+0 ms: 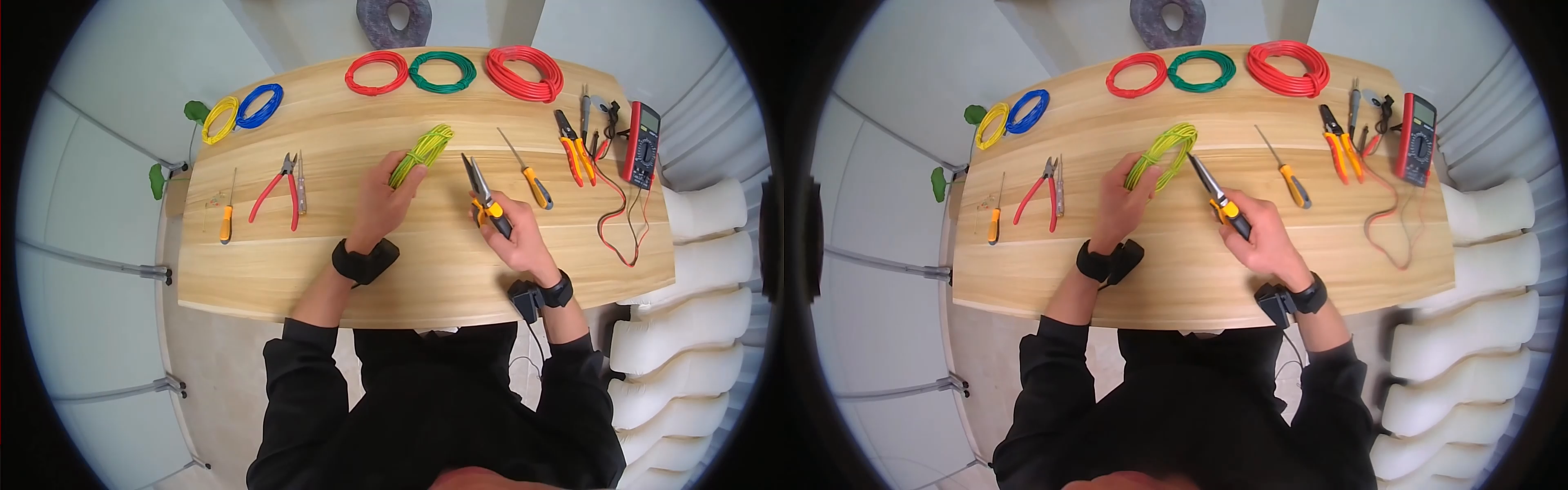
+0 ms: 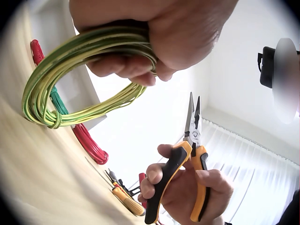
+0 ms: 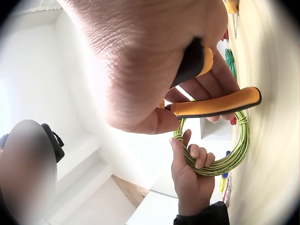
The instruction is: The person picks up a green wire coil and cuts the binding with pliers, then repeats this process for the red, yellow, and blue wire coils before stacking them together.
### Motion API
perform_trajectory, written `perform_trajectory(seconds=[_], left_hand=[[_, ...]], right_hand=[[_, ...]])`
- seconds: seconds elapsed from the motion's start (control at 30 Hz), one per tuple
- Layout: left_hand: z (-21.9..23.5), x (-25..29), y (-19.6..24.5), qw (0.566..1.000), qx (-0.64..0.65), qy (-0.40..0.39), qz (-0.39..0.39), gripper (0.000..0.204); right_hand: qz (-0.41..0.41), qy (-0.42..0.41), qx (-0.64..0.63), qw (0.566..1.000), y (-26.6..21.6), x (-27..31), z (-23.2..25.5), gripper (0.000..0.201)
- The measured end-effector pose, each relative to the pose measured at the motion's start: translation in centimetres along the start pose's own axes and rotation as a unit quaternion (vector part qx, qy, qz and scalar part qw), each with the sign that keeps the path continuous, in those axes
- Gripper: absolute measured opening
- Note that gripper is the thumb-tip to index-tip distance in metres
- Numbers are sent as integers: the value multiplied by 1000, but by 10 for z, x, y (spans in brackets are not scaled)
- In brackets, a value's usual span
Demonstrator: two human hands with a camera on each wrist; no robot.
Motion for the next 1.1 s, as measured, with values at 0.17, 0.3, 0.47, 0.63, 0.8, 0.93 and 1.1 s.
perform_trajectory(seconds=[0.17, 0.3, 0.47, 0.63, 0.8, 0.93, 1.1], left_hand=[[4, 1, 15, 989, -57, 68, -122, 19], [8, 1, 26, 975, -141, 53, -166, 20], [8, 4, 38, 957, -193, 38, -211, 17], [5, 6, 40, 943, -232, 48, -235, 15], [7, 6, 32, 940, -251, 50, -226, 11], [10, 4, 28, 964, -190, 39, -182, 12], [14, 2, 22, 993, -66, 28, -97, 16]], right_hand=[[42, 13, 50, 998, -12, 0, -1, 42], [20, 0, 85, 996, -9, 0, -3, 44], [45, 25, 157, 986, -14, -3, -2, 48], [67, 54, 198, 976, -11, -3, -1, 51], [45, 53, 205, 976, -9, -3, 0, 51], [56, 46, 187, 980, -7, -3, -2, 50], [53, 39, 177, 982, -6, -3, -4, 48]])
Point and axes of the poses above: each hand's wrist, its own x-axis away from the middle knuckle, its own z-axis out of the back of the hand, y = z × x, the point moved 5 cm from there along -x, towards the middle knuckle, and after that the axes turned 5 degrees about -y, right-handed, at the moved point
